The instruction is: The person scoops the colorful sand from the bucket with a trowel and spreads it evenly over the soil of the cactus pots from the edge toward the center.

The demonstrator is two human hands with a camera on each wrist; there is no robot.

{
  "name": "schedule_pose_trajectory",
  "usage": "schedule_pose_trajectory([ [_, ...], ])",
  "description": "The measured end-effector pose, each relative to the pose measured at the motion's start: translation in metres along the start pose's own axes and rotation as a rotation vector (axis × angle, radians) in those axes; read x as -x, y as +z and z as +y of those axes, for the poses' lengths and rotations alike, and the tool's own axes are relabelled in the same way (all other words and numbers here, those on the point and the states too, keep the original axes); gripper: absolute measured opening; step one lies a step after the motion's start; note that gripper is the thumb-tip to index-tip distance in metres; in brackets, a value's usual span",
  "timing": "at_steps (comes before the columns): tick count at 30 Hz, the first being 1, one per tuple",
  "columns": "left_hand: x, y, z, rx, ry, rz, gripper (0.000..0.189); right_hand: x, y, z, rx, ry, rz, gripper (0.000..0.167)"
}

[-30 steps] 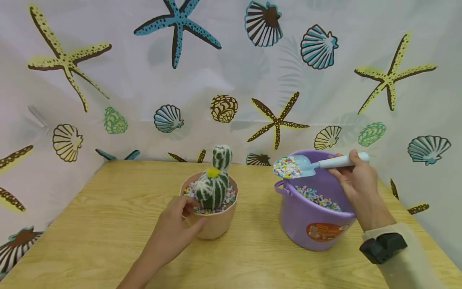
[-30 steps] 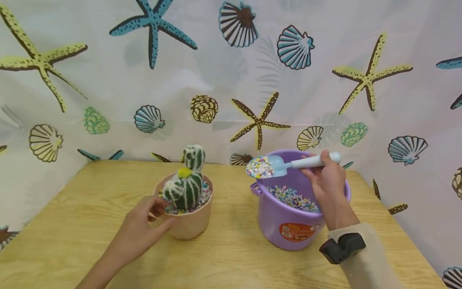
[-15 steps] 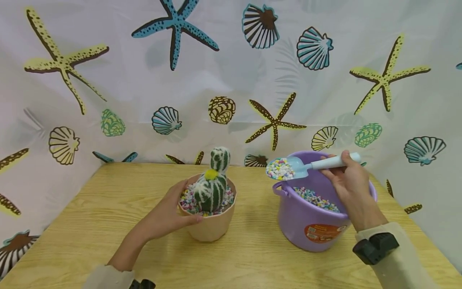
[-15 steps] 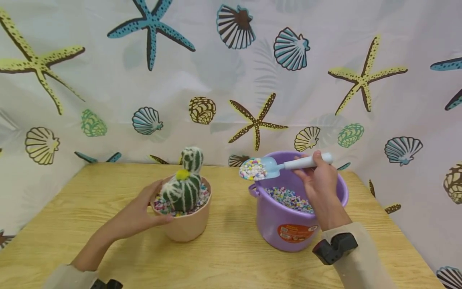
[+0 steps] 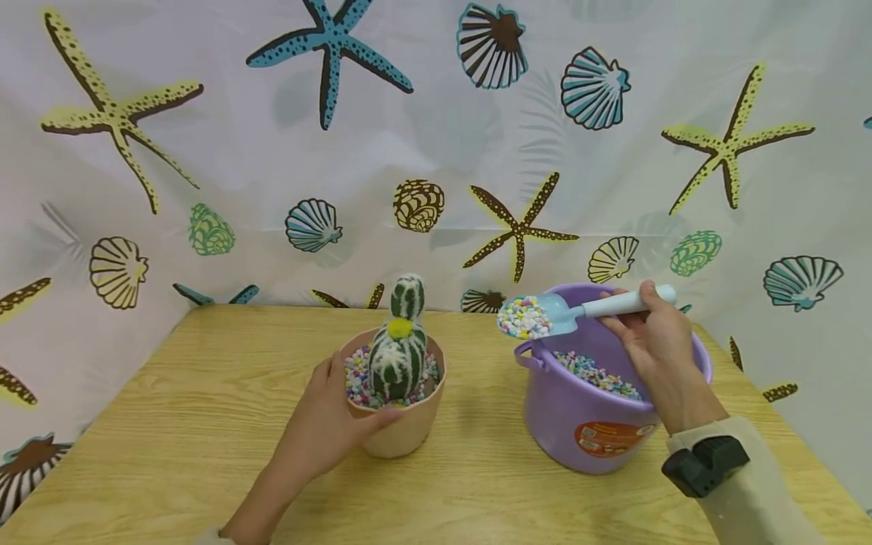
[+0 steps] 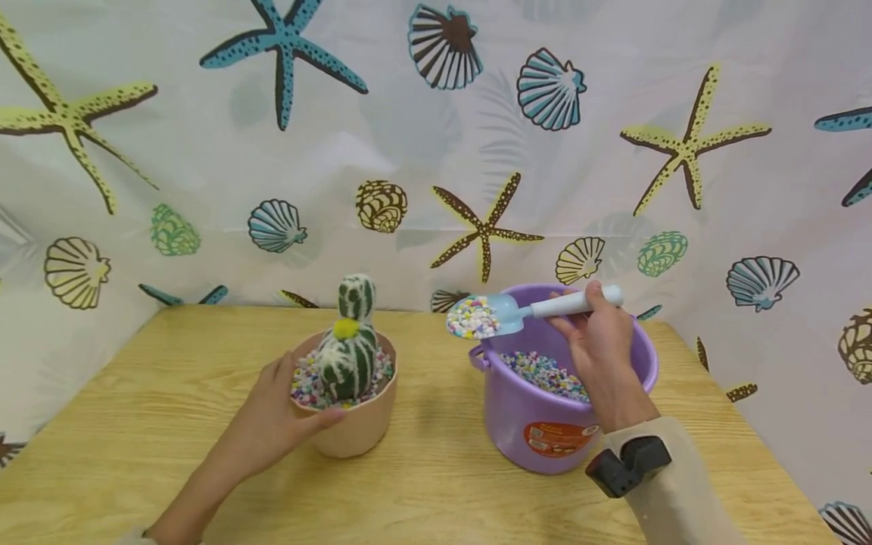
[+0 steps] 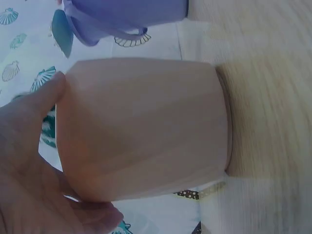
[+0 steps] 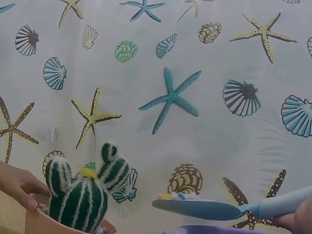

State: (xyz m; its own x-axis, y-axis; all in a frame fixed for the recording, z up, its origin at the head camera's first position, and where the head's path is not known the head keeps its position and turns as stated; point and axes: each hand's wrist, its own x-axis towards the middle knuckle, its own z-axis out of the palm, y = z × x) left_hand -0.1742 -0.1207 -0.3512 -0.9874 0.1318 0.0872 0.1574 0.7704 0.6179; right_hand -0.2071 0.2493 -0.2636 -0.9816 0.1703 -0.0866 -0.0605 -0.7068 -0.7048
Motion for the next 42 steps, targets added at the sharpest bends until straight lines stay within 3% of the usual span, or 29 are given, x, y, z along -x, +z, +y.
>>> schedule_pose_trajectory([
  [2, 0.002, -0.001, 0.002, -0.011, -0.01, 0.009, 0.123, -0.001, 0.002, 0.001, -0.006, 0.004, -0.001, 0.048],
  [4, 0.001, -0.004, 0.0, 0.032, 0.02, 0.0, 0.117, -0.001, 0.004, 0.002, -0.003, 0.004, -0.001, 0.047],
  [9, -0.011, -0.015, -0.013, 0.151, 0.121, -0.094, 0.11, -0.001, 0.008, 0.004, -0.003, 0.01, 0.005, 0.047],
  [13, -0.021, -0.017, -0.023, 0.173, 0.158, -0.142, 0.116, -0.003, 0.013, 0.007, -0.03, 0.03, 0.01, 0.043],
  [18, -0.024, -0.017, -0.027, 0.186, 0.177, -0.138, 0.115, -0.005, 0.022, 0.014, -0.023, 0.05, 0.01, 0.03],
  [25, -0.024, -0.018, -0.026, 0.183, 0.185, -0.123, 0.115, -0.006, 0.033, 0.021, -0.009, 0.068, 0.021, 0.039],
  [29, -0.024, -0.018, -0.026, 0.193, 0.194, -0.119, 0.113, -0.006, 0.041, 0.026, 0.048, 0.059, 0.013, 0.04],
  [35, -0.025, -0.017, -0.026, 0.193, 0.203, -0.122, 0.114, -0.005, 0.048, 0.036, 0.127, 0.033, 0.016, 0.027],
  [42, -0.026, -0.016, -0.028, 0.197, 0.202, -0.123, 0.114, -0.004, 0.055, 0.048, 0.219, 0.01, 0.035, 0.047],
])
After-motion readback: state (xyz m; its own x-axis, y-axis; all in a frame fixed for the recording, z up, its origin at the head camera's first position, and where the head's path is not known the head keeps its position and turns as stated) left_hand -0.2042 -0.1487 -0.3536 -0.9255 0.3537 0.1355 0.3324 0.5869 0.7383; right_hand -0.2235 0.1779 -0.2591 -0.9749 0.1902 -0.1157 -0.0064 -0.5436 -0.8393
